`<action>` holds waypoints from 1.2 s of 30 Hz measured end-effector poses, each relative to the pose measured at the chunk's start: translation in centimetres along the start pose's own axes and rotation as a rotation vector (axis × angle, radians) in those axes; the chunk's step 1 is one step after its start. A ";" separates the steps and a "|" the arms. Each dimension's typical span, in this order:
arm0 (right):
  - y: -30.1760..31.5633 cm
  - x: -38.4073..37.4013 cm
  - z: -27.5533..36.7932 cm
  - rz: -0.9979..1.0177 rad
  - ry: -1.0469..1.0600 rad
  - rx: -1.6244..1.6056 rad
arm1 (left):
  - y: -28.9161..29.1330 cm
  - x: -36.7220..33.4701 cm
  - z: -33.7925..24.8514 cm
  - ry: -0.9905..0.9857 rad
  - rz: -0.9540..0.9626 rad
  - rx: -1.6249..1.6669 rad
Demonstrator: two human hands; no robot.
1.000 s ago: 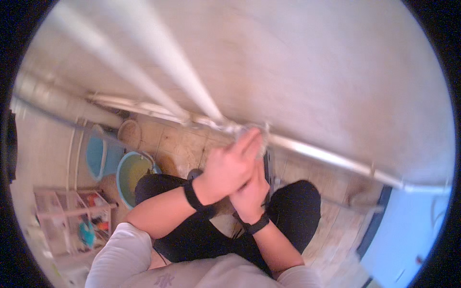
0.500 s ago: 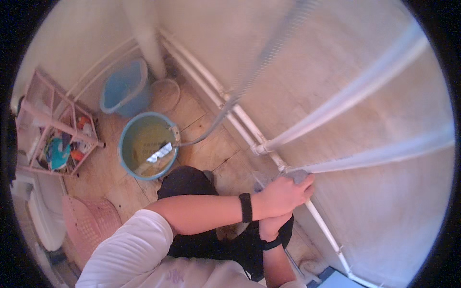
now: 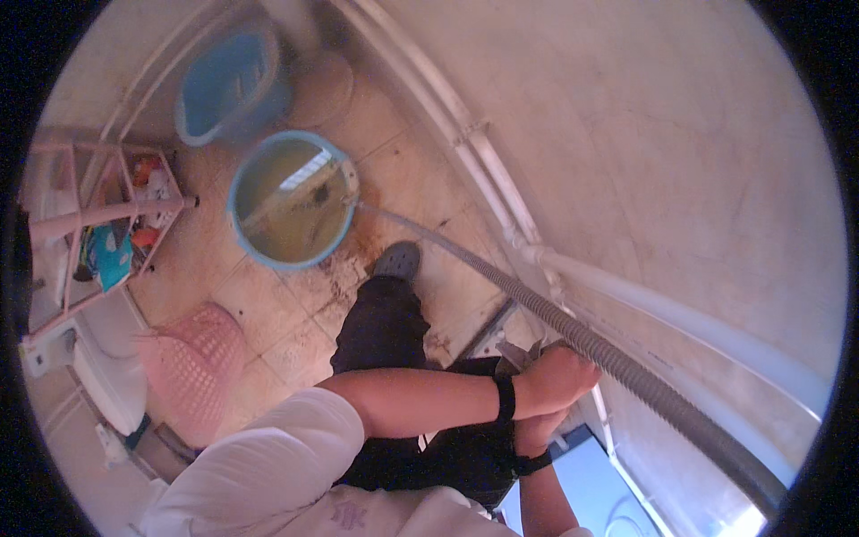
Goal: The person wipes the exterior of white plastic pipes and a silver metal faucet using a grey cloth.
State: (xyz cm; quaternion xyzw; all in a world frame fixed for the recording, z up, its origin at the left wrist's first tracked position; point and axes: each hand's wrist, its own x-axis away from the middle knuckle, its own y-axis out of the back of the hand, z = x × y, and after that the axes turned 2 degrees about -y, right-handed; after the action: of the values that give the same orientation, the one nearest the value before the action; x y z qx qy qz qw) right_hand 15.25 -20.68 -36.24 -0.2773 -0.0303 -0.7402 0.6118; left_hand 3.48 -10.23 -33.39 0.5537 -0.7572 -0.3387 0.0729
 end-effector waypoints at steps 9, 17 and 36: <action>-7.8 9.4 11.9 0.046 0.198 1.397 | 7.9 4.1 -9.4 0.338 0.107 0.348; -15.1 19.0 20.7 0.512 0.464 1.618 | 22.5 13.1 -19.3 0.451 -0.132 0.518; -42.6 29.3 20.6 0.986 0.655 1.389 | 48.2 31.7 -17.1 0.853 -0.578 1.360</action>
State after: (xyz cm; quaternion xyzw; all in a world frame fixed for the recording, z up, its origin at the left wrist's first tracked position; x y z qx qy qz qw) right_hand -19.23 -28.20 6.85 0.3958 -0.1720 -0.2516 0.8663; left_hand -38.18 -38.13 -0.16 0.7289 -0.5327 0.4215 -0.0858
